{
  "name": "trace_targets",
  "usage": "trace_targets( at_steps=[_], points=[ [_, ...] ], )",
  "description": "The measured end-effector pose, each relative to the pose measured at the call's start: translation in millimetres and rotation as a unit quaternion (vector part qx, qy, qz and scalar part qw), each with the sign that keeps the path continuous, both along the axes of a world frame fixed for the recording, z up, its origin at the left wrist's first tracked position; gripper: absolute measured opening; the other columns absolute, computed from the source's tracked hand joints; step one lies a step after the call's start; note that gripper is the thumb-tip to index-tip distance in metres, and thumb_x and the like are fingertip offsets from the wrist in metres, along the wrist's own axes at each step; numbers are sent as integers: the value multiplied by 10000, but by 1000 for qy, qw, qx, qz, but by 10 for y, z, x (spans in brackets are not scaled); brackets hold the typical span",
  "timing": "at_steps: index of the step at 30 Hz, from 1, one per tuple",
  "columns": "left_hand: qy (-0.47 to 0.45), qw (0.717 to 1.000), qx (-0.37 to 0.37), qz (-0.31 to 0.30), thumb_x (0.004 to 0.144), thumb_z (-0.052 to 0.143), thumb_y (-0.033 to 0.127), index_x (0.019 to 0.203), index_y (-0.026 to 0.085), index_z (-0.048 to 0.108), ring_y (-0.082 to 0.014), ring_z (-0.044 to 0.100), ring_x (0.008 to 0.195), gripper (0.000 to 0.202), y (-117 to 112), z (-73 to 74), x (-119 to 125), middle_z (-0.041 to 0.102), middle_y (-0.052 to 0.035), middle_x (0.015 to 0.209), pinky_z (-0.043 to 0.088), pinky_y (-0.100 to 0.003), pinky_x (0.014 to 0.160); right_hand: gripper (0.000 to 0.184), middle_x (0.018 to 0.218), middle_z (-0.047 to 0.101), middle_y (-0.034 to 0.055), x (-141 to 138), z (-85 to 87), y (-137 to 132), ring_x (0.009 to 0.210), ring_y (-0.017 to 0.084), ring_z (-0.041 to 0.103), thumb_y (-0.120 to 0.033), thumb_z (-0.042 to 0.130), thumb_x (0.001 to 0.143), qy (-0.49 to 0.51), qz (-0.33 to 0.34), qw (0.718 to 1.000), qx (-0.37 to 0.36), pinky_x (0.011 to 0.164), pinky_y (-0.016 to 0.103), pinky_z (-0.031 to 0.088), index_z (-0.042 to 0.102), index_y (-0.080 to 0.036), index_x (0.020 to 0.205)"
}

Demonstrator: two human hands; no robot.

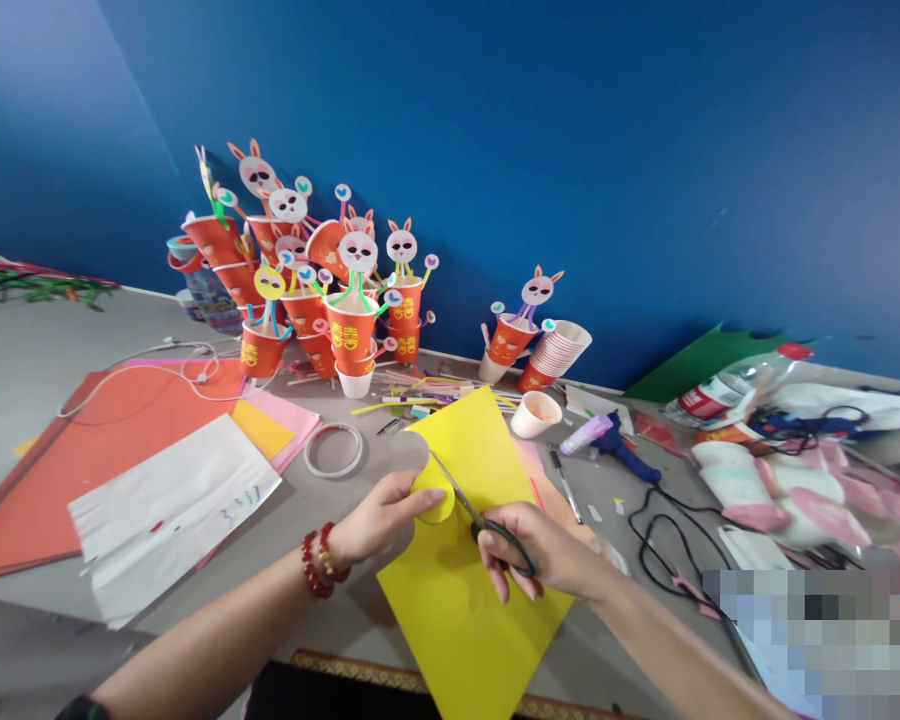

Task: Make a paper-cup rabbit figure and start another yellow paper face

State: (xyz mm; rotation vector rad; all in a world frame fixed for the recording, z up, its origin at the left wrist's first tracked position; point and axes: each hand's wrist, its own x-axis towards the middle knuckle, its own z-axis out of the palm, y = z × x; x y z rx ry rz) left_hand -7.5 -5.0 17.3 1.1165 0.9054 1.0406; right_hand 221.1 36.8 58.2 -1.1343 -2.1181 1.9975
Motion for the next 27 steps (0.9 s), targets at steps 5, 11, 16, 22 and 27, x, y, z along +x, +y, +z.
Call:
trace_targets(
  at_steps=[5, 11, 16, 22, 27],
  points=[
    [0, 1000, 9, 0, 867, 658, 542, 877, 130, 686, -154, 545, 740, 413, 4, -16, 4, 649, -39, 813, 453, -249, 709, 641, 562, 656, 18, 11, 3, 4, 332, 40, 435, -807, 514, 827, -11, -2, 1000, 4, 330, 138, 273, 525, -170, 756],
    [-9, 1000, 9, -16, 868, 652, 545, 931, 121, 691, -159, 542, 752, 430, 6, -65, 13, 648, -51, 844, 443, -263, 726, 618, 556, 660, 18, 58, -58, 37, 334, 47, 436, -786, 517, 843, -16, 11, 1000, 14, 326, 143, 284, 518, -174, 752],
    [-8, 1000, 2, -16, 847, 661, 571, 855, 121, 671, -145, 504, 710, 449, 16, -24, 21, 605, -30, 772, 418, -253, 683, 568, 553, 658, 4, 94, -114, 61, 323, 41, 413, -729, 528, 884, -17, 11, 1000, 16, 322, 149, 274, 519, -176, 753],
    [-3, 1000, 3, -3, 824, 689, 573, 807, 122, 678, -134, 495, 681, 452, 7, 13, 27, 601, -18, 732, 412, -240, 656, 532, 505, 616, -26, 103, -143, 51, 345, 50, 430, -687, 585, 880, -12, -2, 1000, 5, 332, 156, 268, 518, -182, 728],
    [-78, 994, -54, 47, 760, 770, 551, 891, 143, 703, -137, 578, 703, 433, -31, 18, 71, 679, -31, 803, 466, -225, 672, 542, 492, 614, -29, 30, -203, -66, 310, 37, 378, -703, 595, 862, 13, -57, 998, -4, 322, 172, 250, 506, -187, 725]
  ],
)
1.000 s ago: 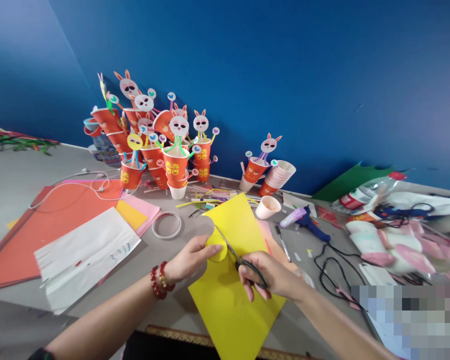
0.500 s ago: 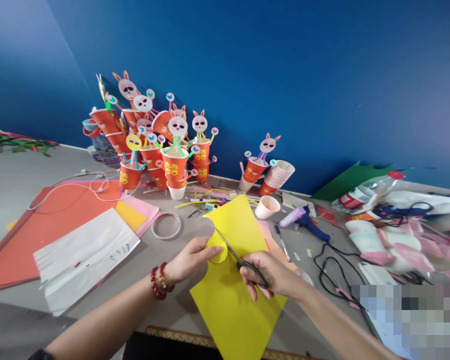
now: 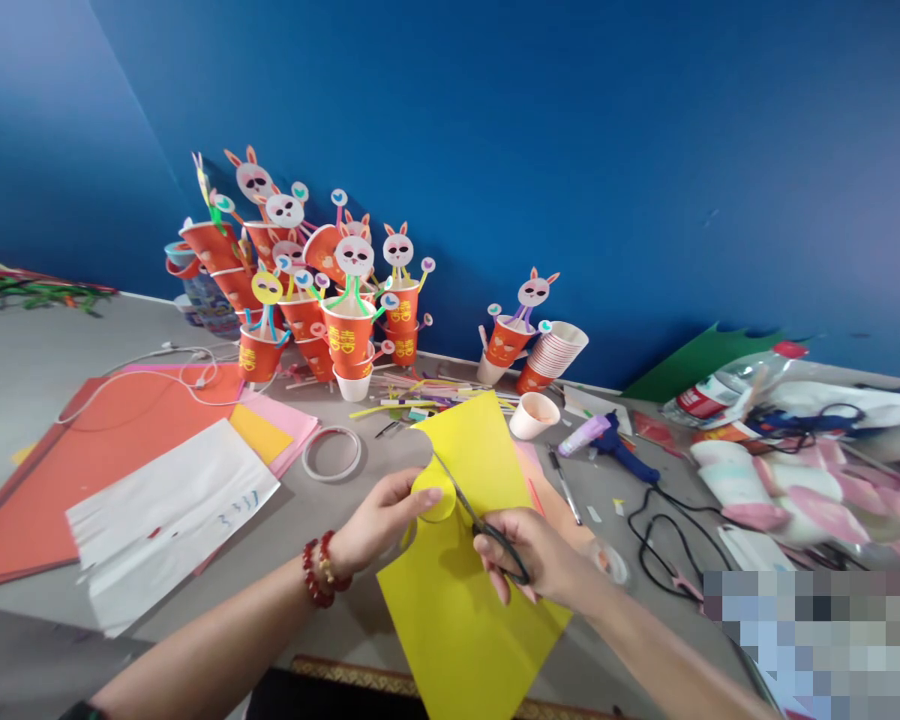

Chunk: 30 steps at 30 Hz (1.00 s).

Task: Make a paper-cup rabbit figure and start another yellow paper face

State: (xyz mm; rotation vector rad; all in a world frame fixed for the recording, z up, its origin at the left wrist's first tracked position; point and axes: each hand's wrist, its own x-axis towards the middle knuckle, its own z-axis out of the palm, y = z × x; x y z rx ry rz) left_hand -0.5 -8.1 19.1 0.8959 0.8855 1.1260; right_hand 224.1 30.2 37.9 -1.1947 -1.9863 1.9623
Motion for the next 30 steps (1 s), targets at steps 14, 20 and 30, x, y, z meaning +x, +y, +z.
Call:
trace_targets(
  at_steps=[14, 20, 30],
  points=[
    [36, 999, 17, 11, 719, 777, 580, 800, 137, 695, -136, 542, 698, 458, 40, -39, 2, 665, -18, 760, 451, -240, 695, 554, 568, 684, 14, -70, 159, -125, 328, 32, 420, -712, 625, 808, -40, -47, 998, -12, 346, 156, 288, 524, -171, 751],
    [60, 998, 29, -4, 748, 736, 606, 821, 141, 666, -133, 492, 678, 476, 28, -24, 24, 616, -3, 722, 412, -246, 671, 473, 564, 665, 9, -84, 231, 20, 402, 62, 496, -620, 661, 838, -86, -14, 996, 15, 359, 147, 364, 539, -172, 748],
    [55, 998, 23, -6, 750, 722, 627, 789, 146, 620, -125, 449, 675, 494, 21, -24, 16, 557, 10, 714, 373, -243, 662, 460, 587, 672, 5, -70, 243, 121, 365, 52, 475, -611, 631, 867, -77, 21, 996, 28, 337, 156, 312, 526, -177, 754]
  ],
)
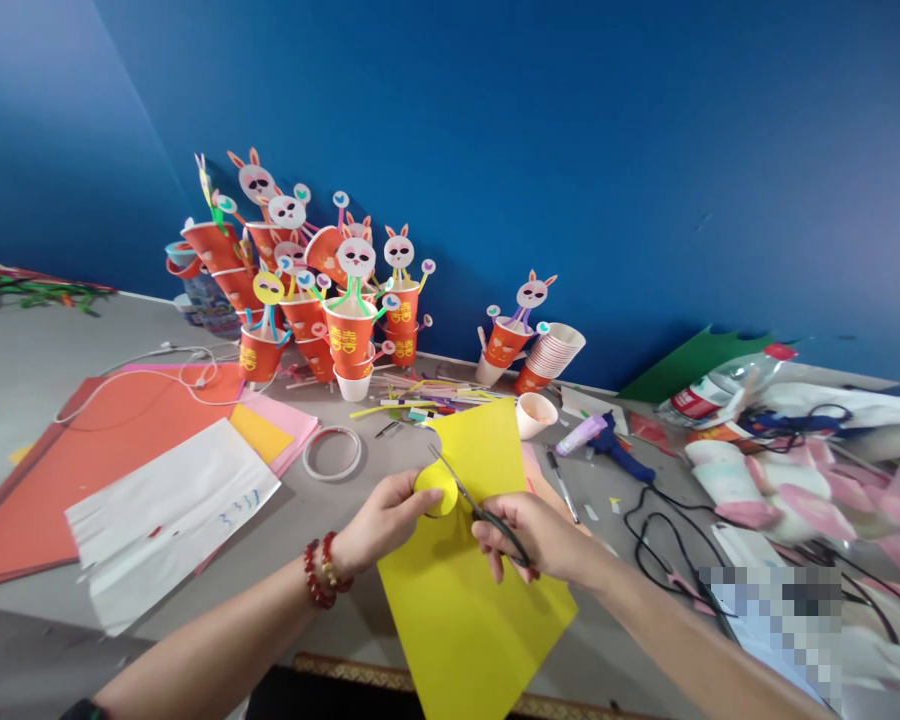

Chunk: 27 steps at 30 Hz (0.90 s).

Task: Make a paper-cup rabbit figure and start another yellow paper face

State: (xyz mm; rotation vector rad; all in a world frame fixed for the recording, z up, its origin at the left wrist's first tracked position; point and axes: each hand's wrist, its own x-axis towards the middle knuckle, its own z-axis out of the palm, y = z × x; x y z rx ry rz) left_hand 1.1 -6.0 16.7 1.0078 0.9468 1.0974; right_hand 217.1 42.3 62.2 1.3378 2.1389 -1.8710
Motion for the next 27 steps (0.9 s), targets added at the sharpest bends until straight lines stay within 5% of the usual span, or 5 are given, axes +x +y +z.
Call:
trace_targets(
  at_steps=[27],
  points=[
    [-1, 1000, -5, 0, 737, 751, 607, 815, 140, 691, -152, 506, 717, 477, -14, 69, 3, 613, -21, 748, 430, -254, 681, 498, 502, 613, -37, 99, 10, 69, 334, 39, 415, -640, 666, 834, 3, 25, 1000, 5, 323, 138, 298, 507, -187, 702]
  ],
)
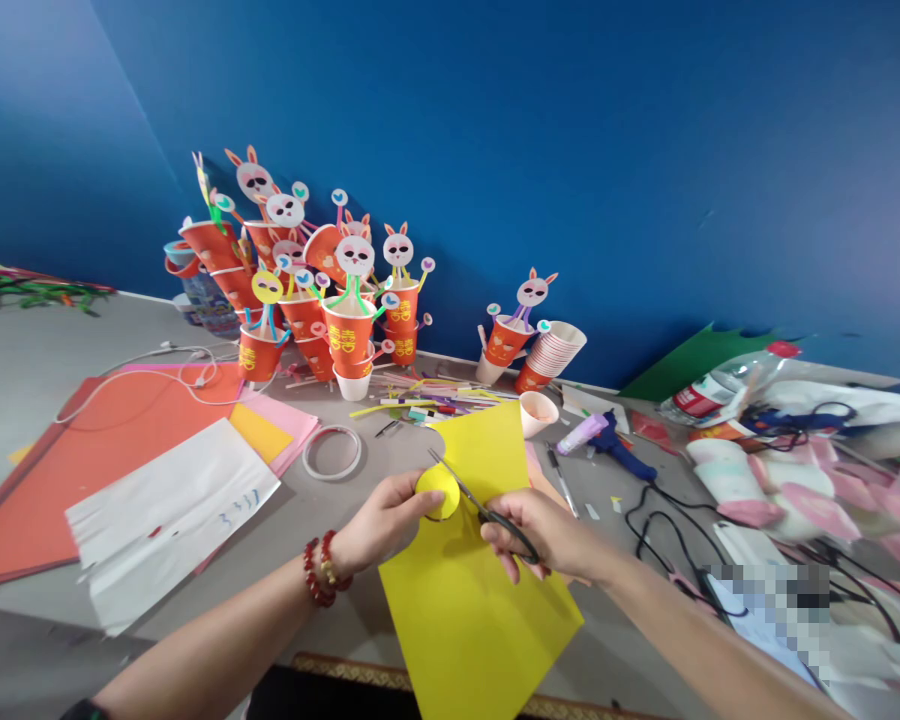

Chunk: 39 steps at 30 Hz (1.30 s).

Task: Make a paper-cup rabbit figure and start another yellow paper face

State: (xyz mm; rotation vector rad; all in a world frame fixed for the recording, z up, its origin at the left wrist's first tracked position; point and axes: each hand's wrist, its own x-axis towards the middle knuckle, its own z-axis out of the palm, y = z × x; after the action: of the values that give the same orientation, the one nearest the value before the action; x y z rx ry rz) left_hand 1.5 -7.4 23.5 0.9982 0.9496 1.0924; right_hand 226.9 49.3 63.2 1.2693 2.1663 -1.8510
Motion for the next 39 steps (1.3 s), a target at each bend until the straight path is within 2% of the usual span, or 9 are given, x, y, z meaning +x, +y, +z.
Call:
trace_targets(
  at_steps=[18, 30, 35, 39],
  points=[
    [5, 1000, 14, -13, 787, 729, 578, 879, 139, 734, -163, 544, 734, 448, -6, -16, -9, 653, -43, 783, 455, -260, 706, 550, 501, 615, -15, 38, 70, 35, 363, 61, 428, -697, 648, 813, -30, 24, 998, 42, 343, 161, 312, 526, -183, 658],
    [-6, 999, 11, -37, 799, 724, 554, 837, 128, 719, -159, 540, 746, 428, 0, -26, -27, 652, -41, 792, 444, -261, 726, 542, 478, 602, -18, 84, 33, 78, 401, 61, 437, -629, 671, 843, -30, 40, 997, 59, 407, 166, 292, 491, -180, 598],
    [-1, 999, 16, -42, 808, 717, 545, 857, 126, 727, -177, 569, 791, 422, 8, -32, -31, 680, -57, 848, 460, -277, 764, 518, 487, 595, -24, 134, -41, 115, 437, 77, 495, -614, 686, 842, -22, 44, 997, 54, 431, 163, 335, 531, -171, 623],
    [9, 998, 33, -47, 830, 698, 525, 828, 128, 719, -180, 566, 790, 398, 8, -37, -36, 667, -55, 818, 460, -281, 769, 525, 484, 583, -29, 156, -62, 123, 437, 85, 515, -624, 697, 827, -20, 37, 998, 51, 428, 166, 351, 529, -174, 616]
  ],
)
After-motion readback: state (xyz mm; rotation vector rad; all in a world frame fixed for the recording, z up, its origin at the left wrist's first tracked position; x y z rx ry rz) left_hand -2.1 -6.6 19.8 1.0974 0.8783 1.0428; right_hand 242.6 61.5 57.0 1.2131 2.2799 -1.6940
